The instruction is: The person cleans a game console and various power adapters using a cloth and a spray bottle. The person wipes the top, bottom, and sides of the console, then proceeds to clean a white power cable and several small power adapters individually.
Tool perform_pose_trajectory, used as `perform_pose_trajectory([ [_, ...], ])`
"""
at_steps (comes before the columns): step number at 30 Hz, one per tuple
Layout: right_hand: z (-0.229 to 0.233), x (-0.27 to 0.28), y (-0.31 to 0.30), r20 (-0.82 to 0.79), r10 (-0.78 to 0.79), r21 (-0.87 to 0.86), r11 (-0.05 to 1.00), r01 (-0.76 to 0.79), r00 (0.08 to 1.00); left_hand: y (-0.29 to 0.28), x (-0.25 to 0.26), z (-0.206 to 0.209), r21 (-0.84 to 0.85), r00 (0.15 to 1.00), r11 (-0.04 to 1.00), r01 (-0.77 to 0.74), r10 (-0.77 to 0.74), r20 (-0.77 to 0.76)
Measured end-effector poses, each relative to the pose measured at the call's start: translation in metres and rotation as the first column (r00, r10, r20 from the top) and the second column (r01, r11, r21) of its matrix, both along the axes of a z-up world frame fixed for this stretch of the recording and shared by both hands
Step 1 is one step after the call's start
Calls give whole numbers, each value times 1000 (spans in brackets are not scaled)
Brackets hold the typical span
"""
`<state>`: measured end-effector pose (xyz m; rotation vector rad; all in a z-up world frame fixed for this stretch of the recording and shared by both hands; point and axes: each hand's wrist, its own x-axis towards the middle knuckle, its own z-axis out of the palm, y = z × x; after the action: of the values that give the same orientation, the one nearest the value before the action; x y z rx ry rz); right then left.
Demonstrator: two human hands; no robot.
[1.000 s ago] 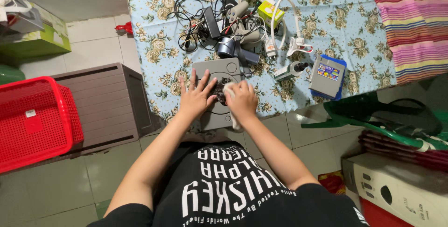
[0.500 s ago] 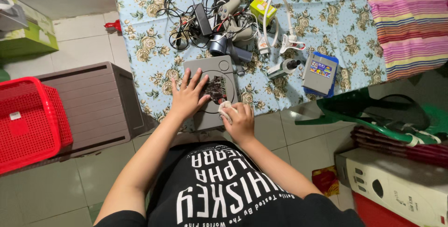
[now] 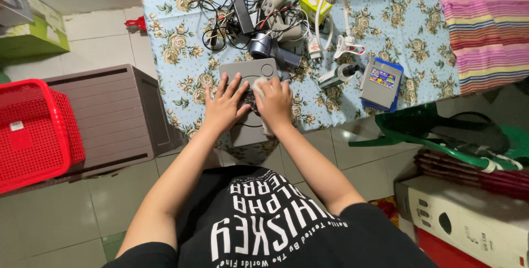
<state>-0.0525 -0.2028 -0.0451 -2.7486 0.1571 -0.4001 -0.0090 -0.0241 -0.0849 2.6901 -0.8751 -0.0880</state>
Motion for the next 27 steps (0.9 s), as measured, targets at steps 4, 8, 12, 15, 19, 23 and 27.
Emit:
perform_pose_trajectory([
  [4, 13, -80, 17, -25, 108, 84, 991, -106, 994, -2, -2, 1, 3, 1000, 1000, 4, -4, -5],
  [8, 13, -84, 41, 23, 193, 78, 978, -195, 981, 0, 0, -2, -2, 999, 1000, 22, -22, -32],
  [12, 15, -88, 33, 47, 278, 83, 956, -282, 959, 4, 4, -5, -6, 996, 998, 62, -62, -60],
  [15, 2, -83, 6, -85, -132, 227, 962, 148, 988, 0, 5, -7, -29, 996, 997, 72, -73, -57],
  [19, -49, -51, -23, -142, -438, 298, 837, 460, 888, -3, 3, -16, -64, 996, 995, 74, -76, -45],
  [23, -97, -20, -73, -407, -486, 494, 595, 634, 773, -2, 5, -33, -84, 997, 994, 64, -67, -42],
  [27, -92, -34, -80, -400, -281, 670, 560, 488, 872, -13, -15, -61, -550, 954, 791, -267, 139, -265],
])
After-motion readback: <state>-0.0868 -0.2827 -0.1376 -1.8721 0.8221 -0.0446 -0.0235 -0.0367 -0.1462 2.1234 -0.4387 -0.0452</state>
